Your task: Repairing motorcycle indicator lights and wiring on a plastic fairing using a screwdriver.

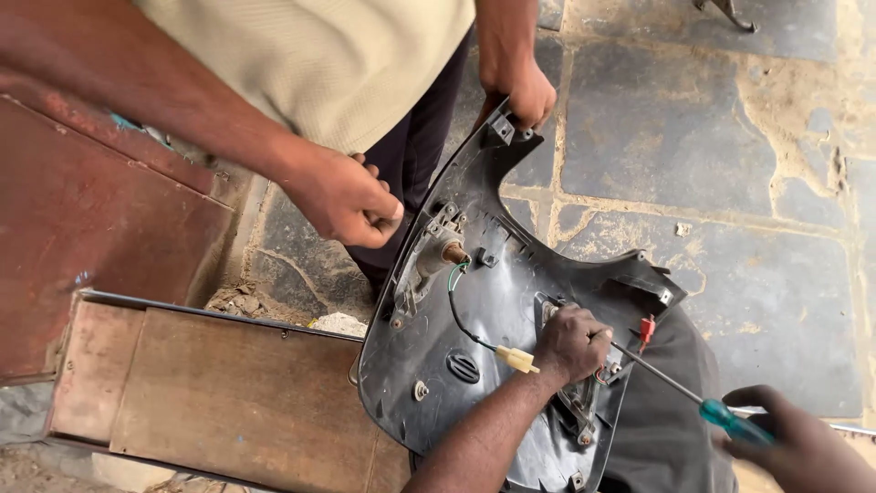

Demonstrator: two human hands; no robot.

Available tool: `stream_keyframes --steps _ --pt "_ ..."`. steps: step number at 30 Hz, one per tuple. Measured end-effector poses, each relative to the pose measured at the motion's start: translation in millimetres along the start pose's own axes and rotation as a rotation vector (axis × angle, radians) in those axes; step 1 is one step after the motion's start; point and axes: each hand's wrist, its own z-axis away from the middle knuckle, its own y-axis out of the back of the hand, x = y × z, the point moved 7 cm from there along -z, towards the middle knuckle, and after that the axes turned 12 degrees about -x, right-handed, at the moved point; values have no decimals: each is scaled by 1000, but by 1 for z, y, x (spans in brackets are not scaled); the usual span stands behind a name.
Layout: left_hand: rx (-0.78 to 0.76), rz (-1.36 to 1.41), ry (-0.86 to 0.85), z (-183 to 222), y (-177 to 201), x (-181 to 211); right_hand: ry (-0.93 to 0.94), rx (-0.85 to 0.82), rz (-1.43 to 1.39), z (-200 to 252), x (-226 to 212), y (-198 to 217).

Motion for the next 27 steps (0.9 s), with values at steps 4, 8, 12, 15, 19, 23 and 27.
stream_keyframes --steps 4,8,12,15,19,23,27 --pt "-41 42 -61 0 -4 1 195 321 913 14 -8 -10" --pt "24 61 -9 1 6 5 72 261 1171 42 -48 -2" --pt "54 57 -7 -6 -14 -20 -84 -40 -49 19 -11 14" --pt "79 78 -31 -2 -10 -11 365 51 469 14 2 15" --pt "54 87 -5 3 -9 -11 191 397 1256 65 -48 -4" --pt "35 -46 0 -11 -20 -21 161 206 446 6 -18 37" --pt "-65 40 142 -10 -18 -25 113 53 320 -37 18 43"
